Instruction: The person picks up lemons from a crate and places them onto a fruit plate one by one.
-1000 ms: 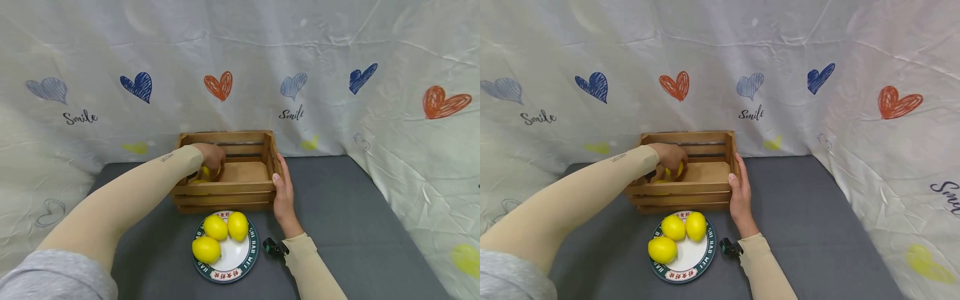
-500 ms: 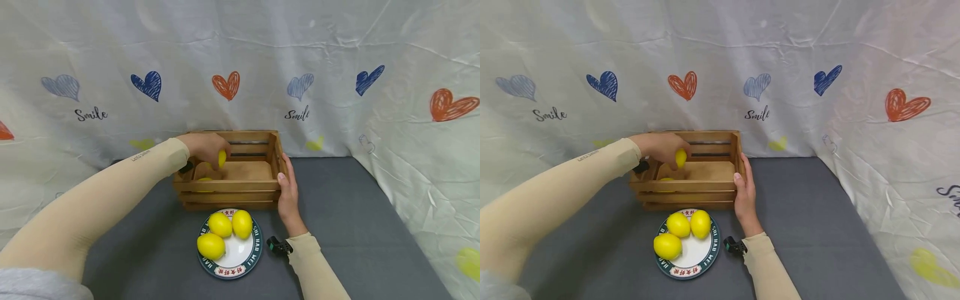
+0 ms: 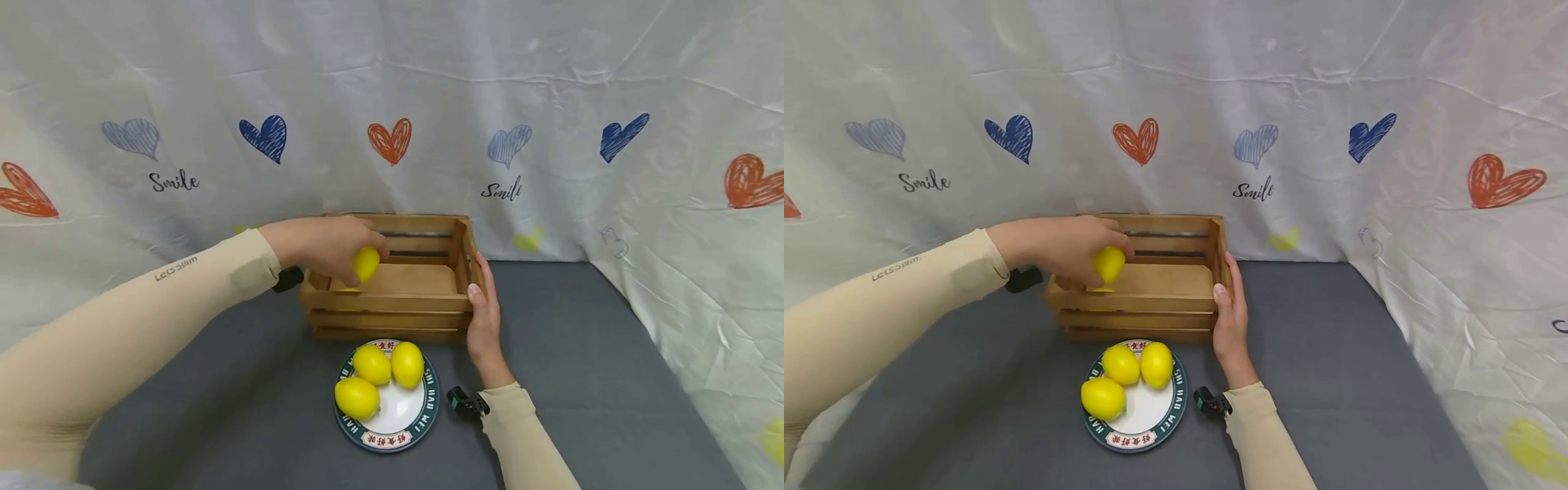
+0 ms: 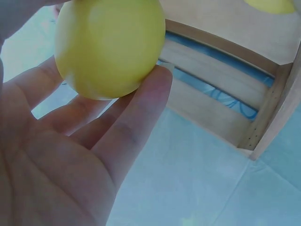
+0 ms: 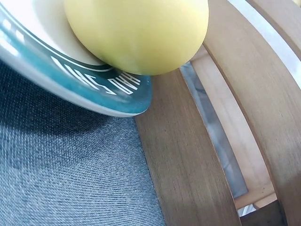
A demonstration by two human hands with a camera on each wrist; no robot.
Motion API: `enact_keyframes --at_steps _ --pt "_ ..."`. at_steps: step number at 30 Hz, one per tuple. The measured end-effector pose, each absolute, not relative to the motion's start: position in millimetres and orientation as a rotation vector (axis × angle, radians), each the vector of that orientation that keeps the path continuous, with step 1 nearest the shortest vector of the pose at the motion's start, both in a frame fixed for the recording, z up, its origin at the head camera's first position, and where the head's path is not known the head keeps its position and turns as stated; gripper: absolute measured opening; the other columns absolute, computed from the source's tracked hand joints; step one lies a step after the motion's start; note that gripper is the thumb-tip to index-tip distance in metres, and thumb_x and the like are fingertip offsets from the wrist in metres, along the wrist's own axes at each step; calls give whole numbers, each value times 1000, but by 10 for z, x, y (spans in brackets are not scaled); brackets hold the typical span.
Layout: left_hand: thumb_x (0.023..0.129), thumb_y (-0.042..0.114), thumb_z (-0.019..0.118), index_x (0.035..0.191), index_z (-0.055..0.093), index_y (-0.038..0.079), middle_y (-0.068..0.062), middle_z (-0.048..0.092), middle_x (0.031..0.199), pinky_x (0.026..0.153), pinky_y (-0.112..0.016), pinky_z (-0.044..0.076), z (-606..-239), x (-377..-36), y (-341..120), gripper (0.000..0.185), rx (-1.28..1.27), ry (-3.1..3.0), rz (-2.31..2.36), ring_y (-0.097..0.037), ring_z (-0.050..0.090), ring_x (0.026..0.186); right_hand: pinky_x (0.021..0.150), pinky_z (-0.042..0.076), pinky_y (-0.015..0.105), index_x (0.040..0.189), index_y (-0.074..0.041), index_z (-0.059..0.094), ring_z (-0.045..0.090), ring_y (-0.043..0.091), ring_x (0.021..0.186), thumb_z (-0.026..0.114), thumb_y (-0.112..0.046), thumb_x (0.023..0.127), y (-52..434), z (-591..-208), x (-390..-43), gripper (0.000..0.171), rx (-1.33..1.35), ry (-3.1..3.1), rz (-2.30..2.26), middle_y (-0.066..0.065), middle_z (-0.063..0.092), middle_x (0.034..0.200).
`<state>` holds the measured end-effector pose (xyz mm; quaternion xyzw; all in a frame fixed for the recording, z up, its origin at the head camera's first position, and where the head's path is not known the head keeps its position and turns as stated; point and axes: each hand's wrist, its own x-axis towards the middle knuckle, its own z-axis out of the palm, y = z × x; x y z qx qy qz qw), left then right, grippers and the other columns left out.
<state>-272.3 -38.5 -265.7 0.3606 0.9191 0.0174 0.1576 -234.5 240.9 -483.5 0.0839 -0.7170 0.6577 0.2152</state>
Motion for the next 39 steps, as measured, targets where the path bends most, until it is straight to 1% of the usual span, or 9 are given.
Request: enact_keyframes --at_steps 6,12,14,19,23,27,32,36,39 --pt "89 18 88 140 69 26 -5 62 137 88 -37 63 -2598 -2437 -390 56 1061 2611 60 -26 62 109 134 7 61 169 -35 36 24 17 164 44 -35 106 2420 -4832 -2337 64 235 -1995 1817 -10 29 178" --pt "88 17 88 141 69 22 -4 61 138 89 -34 61 -2662 -2163 -328 56 1182 2542 51 -22 62 106 134 8 61 169 -34 35 24 18 163 44 -34 106 2415 -4823 -2339 64 238 -1993 1825 -3 28 179" --pt "89 17 88 142 68 21 -4 61 140 89 -32 61 -2702 -2084 -282 57 1211 2506 47 -20 62 105 134 8 60 169 -35 35 24 17 163 44 -34 106 2416 -4821 -2337 64 233 -1996 1824 -4 28 179" --pt "90 17 87 143 67 25 0 60 143 88 -28 58 -2843 -1918 -165 57 1208 2425 -9 -15 62 103 134 7 61 170 -30 34 23 16 164 43 -34 106 2424 -4823 -2337 65 222 -2002 1827 -5 28 179" --pt "89 18 87 143 67 29 2 60 142 87 -28 57 -2960 -1827 -99 59 1212 2365 -39 -14 61 103 134 8 61 170 -32 34 23 15 164 44 -35 107 2421 -4821 -2338 64 220 -2008 1828 -4 28 179" --pt "87 18 88 141 68 31 2 60 139 85 -27 58 -3099 -1770 -46 59 1259 2302 -29 -13 62 101 134 10 60 169 -37 35 24 13 164 44 -35 108 2420 -4827 -2350 62 225 -2008 1827 -9 29 178" --pt "87 18 88 141 68 33 4 61 141 82 -24 57 -3302 -1702 12 60 1339 2242 -60 -10 62 100 134 11 58 169 -38 36 24 12 164 44 -33 108 2417 -4843 -2367 62 248 -1989 1834 -9 31 178" --pt "85 19 90 139 70 34 7 63 136 82 -23 57 -3454 -1649 54 60 1397 2209 -90 -8 62 96 134 12 57 168 -38 36 26 12 163 45 -34 108 2416 -4846 -2369 61 253 -1982 1832 -10 32 177" --pt "82 24 94 137 71 36 9 64 134 84 -23 57 -3559 -1618 89 60 1432 2189 -113 -7 62 96 134 12 56 168 -38 36 26 12 163 45 -34 108 2418 -4844 -2369 61 260 -1975 1834 -15 33 175"
